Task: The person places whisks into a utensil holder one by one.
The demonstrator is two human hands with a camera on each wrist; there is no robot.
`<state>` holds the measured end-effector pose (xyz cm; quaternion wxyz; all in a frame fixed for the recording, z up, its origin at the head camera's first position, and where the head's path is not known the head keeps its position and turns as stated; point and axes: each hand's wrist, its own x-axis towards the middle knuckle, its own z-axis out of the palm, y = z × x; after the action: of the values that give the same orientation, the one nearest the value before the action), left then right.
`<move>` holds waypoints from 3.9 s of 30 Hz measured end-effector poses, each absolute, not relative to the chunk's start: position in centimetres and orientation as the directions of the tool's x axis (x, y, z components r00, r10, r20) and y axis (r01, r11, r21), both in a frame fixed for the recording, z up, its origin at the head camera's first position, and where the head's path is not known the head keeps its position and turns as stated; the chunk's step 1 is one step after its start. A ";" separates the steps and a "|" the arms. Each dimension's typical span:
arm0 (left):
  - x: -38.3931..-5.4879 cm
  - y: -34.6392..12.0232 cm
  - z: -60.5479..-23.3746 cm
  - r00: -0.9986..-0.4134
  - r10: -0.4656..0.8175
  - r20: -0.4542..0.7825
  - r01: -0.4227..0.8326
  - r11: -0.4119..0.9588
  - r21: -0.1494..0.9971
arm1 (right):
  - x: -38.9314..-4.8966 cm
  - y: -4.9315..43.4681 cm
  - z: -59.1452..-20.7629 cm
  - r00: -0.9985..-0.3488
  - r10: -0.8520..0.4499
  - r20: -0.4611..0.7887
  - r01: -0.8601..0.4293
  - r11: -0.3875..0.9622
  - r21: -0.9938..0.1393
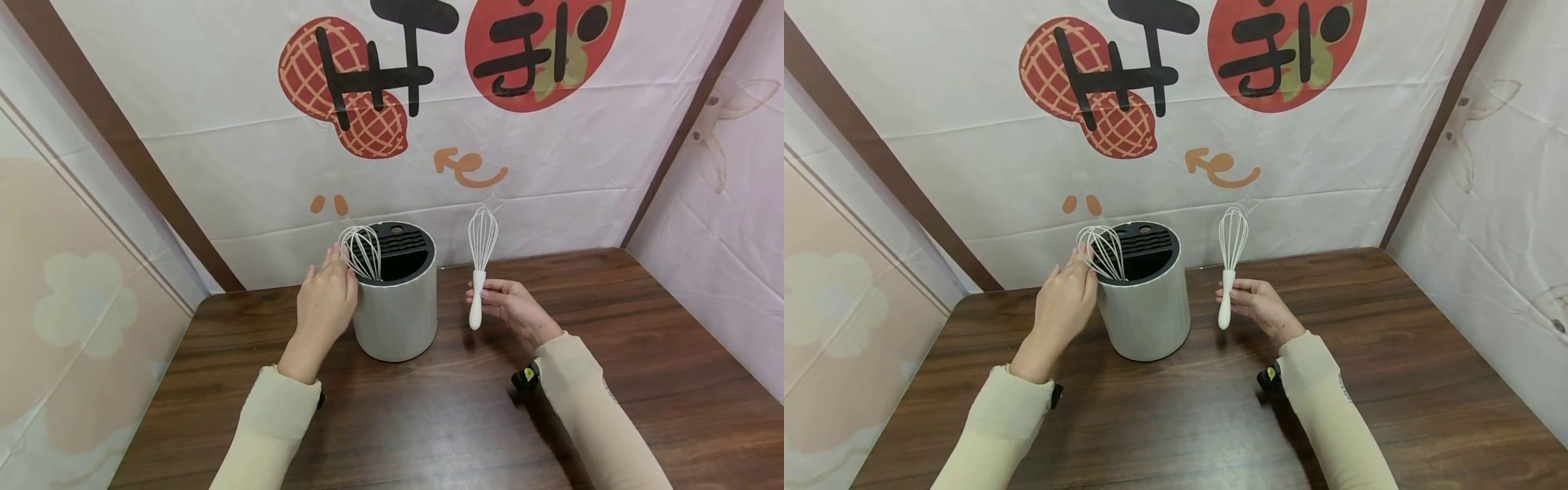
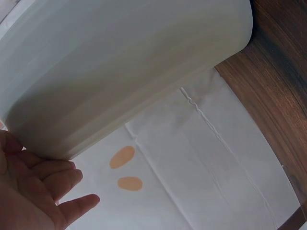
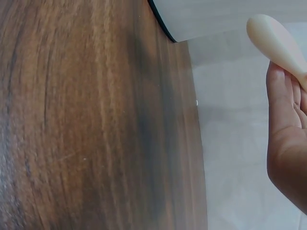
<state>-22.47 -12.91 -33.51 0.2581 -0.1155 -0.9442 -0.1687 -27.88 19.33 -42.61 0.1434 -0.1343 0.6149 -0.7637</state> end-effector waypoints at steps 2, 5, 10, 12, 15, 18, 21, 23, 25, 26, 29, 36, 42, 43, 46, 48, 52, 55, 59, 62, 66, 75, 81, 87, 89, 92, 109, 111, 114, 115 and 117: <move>-22.4 -12.9 -33.5 -0.841 0.131 0.525 0.305 0.917 0.259 | -27.9 19.3 -42.5 -0.921 -0.387 0.036 0.044 -0.197 -0.979; -22.4 -12.9 -33.5 -0.840 0.131 0.526 0.305 0.917 0.259 | -27.9 19.3 -42.3 -0.917 -0.394 0.057 0.021 -0.190 -0.982; -22.4 -12.9 -33.4 -0.836 0.132 0.533 0.307 0.917 0.255 | -28.0 19.6 -42.4 -0.902 -0.418 0.110 -0.032 -0.189 -0.981; -22.4 -12.9 -33.4 -0.834 0.132 0.536 0.308 0.917 0.253 | -28.0 19.6 -42.3 -0.898 -0.426 0.114 -0.034 -0.191 -0.981; -22.4 -12.9 -33.4 -0.832 0.131 0.539 0.308 0.917 0.253 | -27.9 19.5 -41.8 -0.902 -0.423 0.090 -0.012 -0.184 -0.983; -22.4 -12.9 -33.4 -0.834 0.130 0.536 0.306 0.918 0.253 | -27.7 19.2 -41.2 -0.911 -0.409 0.052 0.018 -0.167 -0.986; -22.4 -12.9 -33.4 -0.844 0.128 0.522 0.300 0.917 0.261 | -27.5 19.1 -40.7 -0.916 -0.401 0.034 0.029 -0.150 -0.988; -22.4 -12.9 -33.4 -0.851 0.127 0.510 0.295 0.918 0.264 | -27.5 19.0 -40.5 -0.915 -0.402 0.036 0.026 -0.148 -0.989; -22.4 -12.9 -33.4 -0.856 0.127 0.501 0.292 0.919 0.266 | -27.5 19.0 -40.4 -0.912 -0.408 0.044 0.022 -0.155 -0.988; -22.4 -12.9 -33.4 -0.858 0.128 0.498 0.291 0.919 0.265 | -27.5 19.0 -40.3 -0.909 -0.413 0.052 0.017 -0.160 -0.987; -22.4 -12.9 -33.4 -0.858 0.129 0.496 0.291 0.920 0.264 | -27.5 19.0 -40.2 -0.904 -0.421 0.073 0.006 -0.183 -0.983; -22.4 -12.9 -33.4 -0.858 0.128 0.498 0.291 0.919 0.265 | -27.4 18.9 -39.7 -0.903 -0.421 0.087 -0.002 -0.198 -0.980; -22.4 -12.9 -33.4 -0.856 0.128 0.501 0.294 0.918 0.268 | -27.3 18.8 -39.4 -0.897 -0.431 0.100 -0.005 -0.216 -0.976; -22.4 -12.9 -33.4 -0.854 0.128 0.505 0.295 0.918 0.266 | -27.2 18.8 -39.3 -0.898 -0.429 0.097 -0.002 -0.215 -0.977; -22.3 -12.9 -33.4 -0.848 0.130 0.513 0.301 0.916 0.264 | -27.1 18.7 -39.1 -0.901 -0.425 0.088 0.002 -0.208 -0.978; -22.3 -12.9 -33.4 -0.847 0.131 0.515 0.302 0.916 0.264 | -27.1 18.6 -39.0 -0.902 -0.424 0.082 0.004 -0.198 -0.980; -22.3 -12.9 -33.4 -0.850 0.131 0.511 0.299 0.917 0.263 | -27.0 18.5 -38.7 -0.902 -0.425 0.077 0.004 -0.187 -0.982; -22.3 -12.9 -33.3 -0.850 0.130 0.510 0.297 0.918 0.262 | -26.9 18.3 -38.4 -0.901 -0.426 0.080 0.000 -0.186 -0.983; -22.3 -12.9 -33.3 -0.851 0.127 0.510 0.297 0.917 0.267 | -26.8 18.2 -38.1 -0.900 -0.429 0.081 0.001 -0.186 -0.983; -22.2 -12.9 -33.3 -0.853 0.127 0.505 0.297 0.916 0.270 | -26.7 18.2 -37.9 -0.897 -0.433 0.084 -0.002 -0.187 -0.982; -22.2 -12.9 -33.3 -0.853 0.128 0.505 0.297 0.916 0.269 | -26.7 18.1 -37.8 -0.892 -0.442 0.097 -0.015 -0.185 -0.983; -22.3 -12.9 -33.4 -0.852 0.127 0.508 0.297 0.917 0.268 | -26.5 17.8 -37.5 -0.888 -0.445 0.119 -0.038 -0.186 -0.982; -22.3 -12.9 -33.5 -0.846 0.124 0.519 0.301 0.914 0.273 | -26.5 17.6 -37.0 -0.881 -0.455 0.129 -0.044 -0.192 -0.980; -22.2 -12.9 -33.5 -0.842 0.126 0.525 0.304 0.914 0.268 | -26.3 17.3 -36.5 -0.872 -0.471 0.136 -0.041 -0.206 -0.978; -22.2 -12.9 -33.5 -0.842 0.126 0.525 0.305 0.914 0.269 | -26.3 17.2 -36.3 -0.870 -0.474 0.138 -0.041 -0.209 -0.977; -22.2 -12.9 -33.5 -0.840 0.127 0.528 0.307 0.913 0.270 | -26.2 17.2 -36.1 -0.866 -0.478 0.144 -0.044 -0.212 -0.976; -22.2 -12.9 -33.5 -0.844 0.125 0.521 0.302 0.914 0.270 | -26.0 16.7 -35.0 -0.863 -0.481 0.155 -0.049 -0.225 -0.973; -22.2 -12.9 -33.5 -0.845 0.125 0.520 0.302 0.914 0.272 | -26.0 16.7 -35.0 -0.861 -0.483 0.159 -0.053 -0.226 -0.973; -22.2 -12.9 -33.5 -0.848 0.123 0.515 0.300 0.913 0.276 | -26.0 16.7 -35.0 -0.859 -0.485 0.163 -0.058 -0.223 -0.973; -22.2 -12.9 -33.5 -0.850 0.122 0.513 0.299 0.913 0.277 | -26.0 16.6 -35.0 -0.860 -0.484 0.163 -0.060 -0.222 -0.973; -22.2 -13.0 -33.5 -0.853 0.121 0.508 0.296 0.913 0.280 | -26.0 16.5 -34.9 -0.861 -0.483 0.162 -0.061 -0.219 -0.974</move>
<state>-22.18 -12.97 -33.54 0.2479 -0.1102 -0.9461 -0.1770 -26.00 16.54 -34.88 0.1411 -0.2232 0.6089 -0.7480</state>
